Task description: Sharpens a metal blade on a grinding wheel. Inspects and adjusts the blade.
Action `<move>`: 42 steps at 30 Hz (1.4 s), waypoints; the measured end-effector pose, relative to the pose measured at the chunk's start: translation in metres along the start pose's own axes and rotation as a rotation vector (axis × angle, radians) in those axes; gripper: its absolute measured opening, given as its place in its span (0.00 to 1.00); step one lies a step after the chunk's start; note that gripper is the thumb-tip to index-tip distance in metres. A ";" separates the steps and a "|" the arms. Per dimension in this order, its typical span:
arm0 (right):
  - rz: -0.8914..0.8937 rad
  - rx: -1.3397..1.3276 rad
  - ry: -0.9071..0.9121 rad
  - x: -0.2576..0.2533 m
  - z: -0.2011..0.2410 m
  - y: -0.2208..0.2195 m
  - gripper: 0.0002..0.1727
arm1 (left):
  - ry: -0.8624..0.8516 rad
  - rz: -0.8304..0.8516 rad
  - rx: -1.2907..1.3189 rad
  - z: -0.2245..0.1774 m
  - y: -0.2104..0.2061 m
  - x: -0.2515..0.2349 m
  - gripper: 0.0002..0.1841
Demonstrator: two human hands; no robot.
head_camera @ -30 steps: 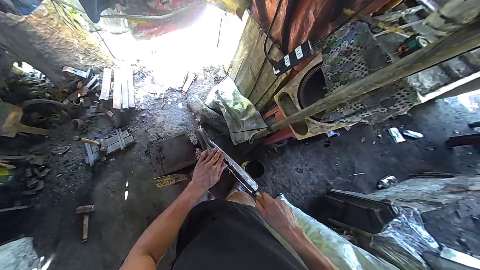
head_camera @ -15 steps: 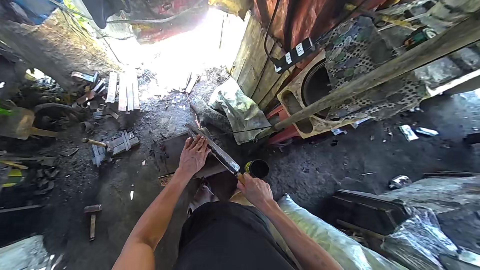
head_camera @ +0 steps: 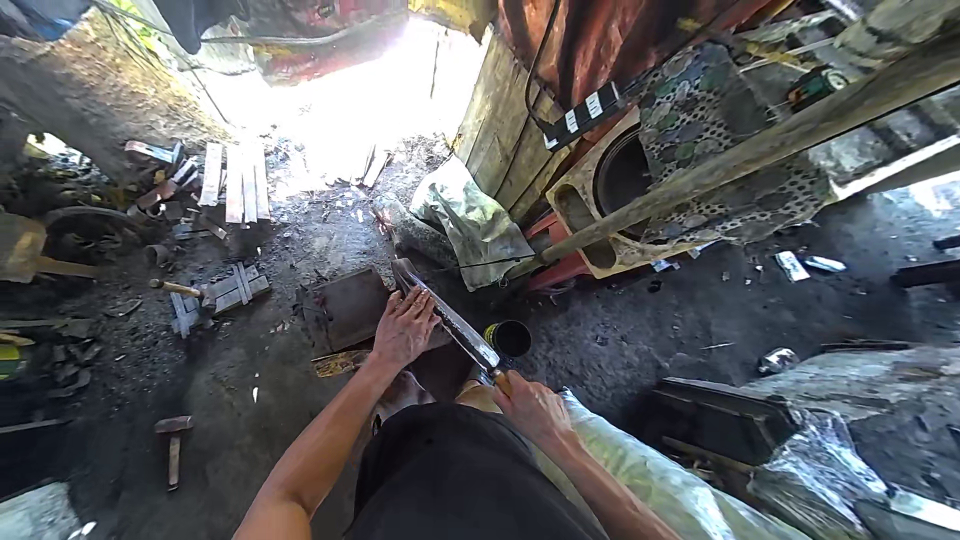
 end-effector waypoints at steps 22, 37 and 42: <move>0.022 0.010 -0.044 0.025 -0.027 -0.006 0.26 | -0.034 0.008 0.046 -0.030 -0.001 0.006 0.27; 0.037 -0.056 0.065 -0.030 0.037 0.018 0.26 | 0.049 0.020 -0.052 0.043 0.008 -0.010 0.27; 0.058 -0.038 -0.006 0.007 -0.007 0.002 0.29 | 0.009 0.007 -0.002 -0.008 0.000 -0.001 0.27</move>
Point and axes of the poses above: each hand's wrist, its own x-axis away from the middle knuckle, its own y-axis out of the back of the hand, z = x × y, the point moved 7 cm from there along -x, towards the middle knuckle, and after that the axes turned 15 degrees about z, right-handed, at the moved point
